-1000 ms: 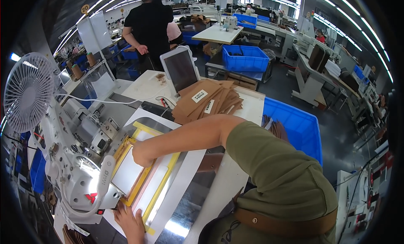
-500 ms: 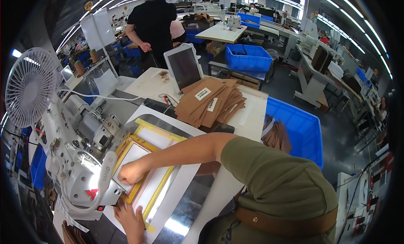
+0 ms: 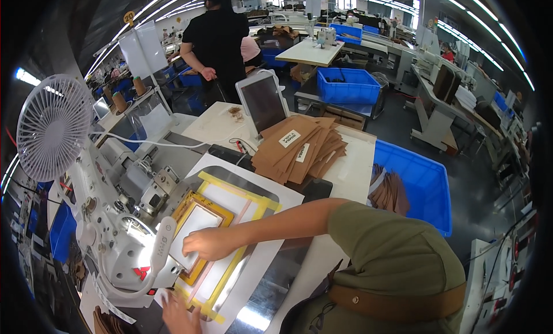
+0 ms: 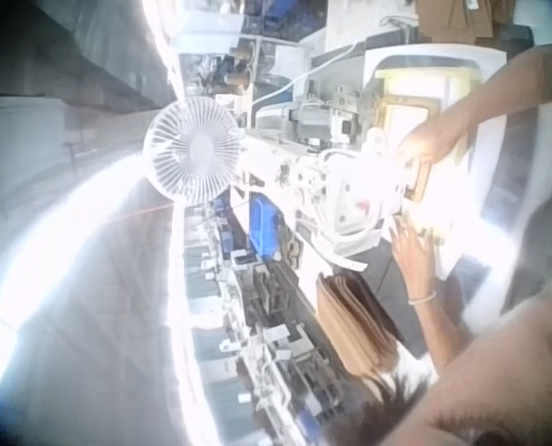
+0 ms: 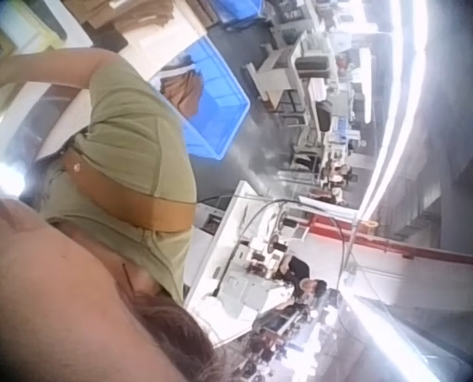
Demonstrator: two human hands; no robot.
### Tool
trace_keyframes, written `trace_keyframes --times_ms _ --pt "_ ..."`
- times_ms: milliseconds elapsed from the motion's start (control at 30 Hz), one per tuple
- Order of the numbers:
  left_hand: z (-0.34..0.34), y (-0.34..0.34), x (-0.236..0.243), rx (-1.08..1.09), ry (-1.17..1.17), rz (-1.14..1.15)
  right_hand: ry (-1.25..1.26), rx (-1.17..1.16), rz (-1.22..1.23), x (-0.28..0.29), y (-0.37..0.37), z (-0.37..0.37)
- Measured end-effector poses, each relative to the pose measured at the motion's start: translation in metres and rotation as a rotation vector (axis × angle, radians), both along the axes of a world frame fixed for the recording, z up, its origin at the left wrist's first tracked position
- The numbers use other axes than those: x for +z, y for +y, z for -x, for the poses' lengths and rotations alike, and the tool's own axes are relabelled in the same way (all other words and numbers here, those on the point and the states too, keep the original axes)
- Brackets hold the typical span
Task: Sewing rectangular leather labels onto flat leather panels using an automated sewing machine in a leather goods factory.
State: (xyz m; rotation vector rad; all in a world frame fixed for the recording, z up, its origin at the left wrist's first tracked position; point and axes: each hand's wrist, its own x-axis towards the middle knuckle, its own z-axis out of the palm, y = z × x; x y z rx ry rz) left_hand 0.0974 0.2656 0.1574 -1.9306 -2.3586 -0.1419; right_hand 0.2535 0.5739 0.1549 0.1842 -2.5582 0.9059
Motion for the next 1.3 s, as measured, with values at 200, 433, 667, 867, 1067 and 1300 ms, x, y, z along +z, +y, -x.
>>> trace_keyframes --times_ms 200,433,667,867,1067,1300 --pt "0.015 -0.124 0.113 0.586 0.349 -0.131 0.09 -0.186 0.029 0.005 0.044 -0.113" --pt "0.107 -0.277 0.013 1.163 0.13 0.118 0.113 -0.262 0.119 -0.015 0.054 -0.123" --pt "0.049 -0.207 0.08 1.195 0.384 -0.013 0.122 -0.231 -0.215 -0.024 0.055 -0.111" --pt "0.098 -0.213 0.065 1.063 0.506 -0.165 0.093 -0.292 -0.158 0.001 0.054 -0.123" --pt "0.112 -0.236 0.067 1.219 0.343 -0.302 0.003 -0.274 -0.138 0.0 0.041 -0.119" --pt "0.169 -0.305 0.101 1.071 -0.453 -0.865 0.046 -0.3 -0.109 0.0 0.04 -0.117"
